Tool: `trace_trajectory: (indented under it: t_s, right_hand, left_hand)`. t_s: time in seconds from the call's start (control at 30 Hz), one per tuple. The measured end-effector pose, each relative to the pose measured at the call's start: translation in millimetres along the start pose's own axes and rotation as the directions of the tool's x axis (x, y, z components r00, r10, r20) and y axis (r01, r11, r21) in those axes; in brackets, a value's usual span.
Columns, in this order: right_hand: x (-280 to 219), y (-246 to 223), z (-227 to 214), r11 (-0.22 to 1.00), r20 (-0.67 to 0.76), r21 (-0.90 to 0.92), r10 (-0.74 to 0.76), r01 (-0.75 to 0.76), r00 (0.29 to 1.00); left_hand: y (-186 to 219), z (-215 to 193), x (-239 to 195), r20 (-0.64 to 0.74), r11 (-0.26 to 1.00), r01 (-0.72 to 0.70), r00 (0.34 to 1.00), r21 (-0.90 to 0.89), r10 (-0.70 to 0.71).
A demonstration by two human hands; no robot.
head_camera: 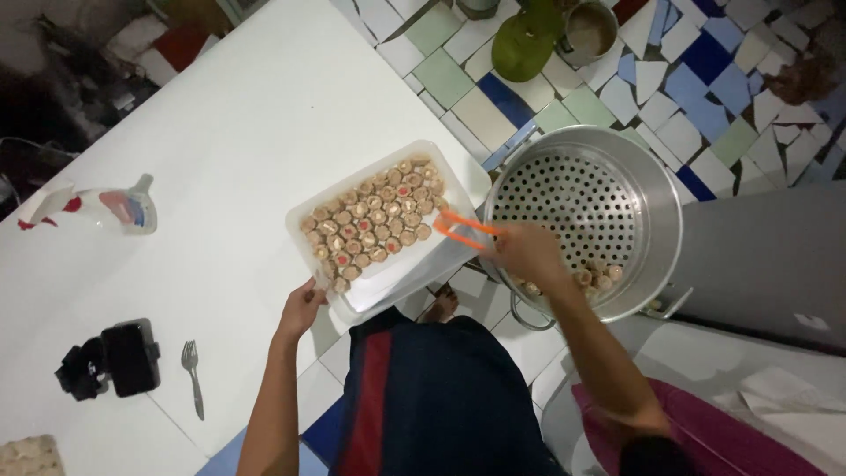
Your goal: Using tongs to transfer small food items from a plastic tray into a metal steamer basket.
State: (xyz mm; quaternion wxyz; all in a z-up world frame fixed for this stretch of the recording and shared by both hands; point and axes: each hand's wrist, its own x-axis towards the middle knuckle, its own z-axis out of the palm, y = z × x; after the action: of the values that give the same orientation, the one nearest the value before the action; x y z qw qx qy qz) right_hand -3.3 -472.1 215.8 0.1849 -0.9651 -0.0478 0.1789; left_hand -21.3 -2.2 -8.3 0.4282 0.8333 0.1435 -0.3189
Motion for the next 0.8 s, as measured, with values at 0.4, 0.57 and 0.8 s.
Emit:
trace_trajectory:
  t_s: [0.4, 0.57, 0.8]
  right_hand:
    - [71.3, 28.9, 110.9, 0.977, -0.049, -0.207, 0.042, -0.052, 0.998]
    - [51.3, 18.7, 89.4, 0.962, -0.036, -0.265, 0.052, -0.06, 0.998]
    - [68.4, 27.3, 132.4, 0.95, -0.086, -0.273, 0.134, -0.152, 0.987]
  left_hand:
    - [18.6, 0.5, -22.9, -0.024, 0.997, -0.002, 1.0, -0.072, 0.001]
    - [-6.0, 3.9, -6.8, -0.02, 0.996, -0.021, 1.0, -0.089, 0.019]
    - [-9.3, -0.4, 1.6, 0.009, 0.996, -0.04, 0.999, -0.075, 0.041]
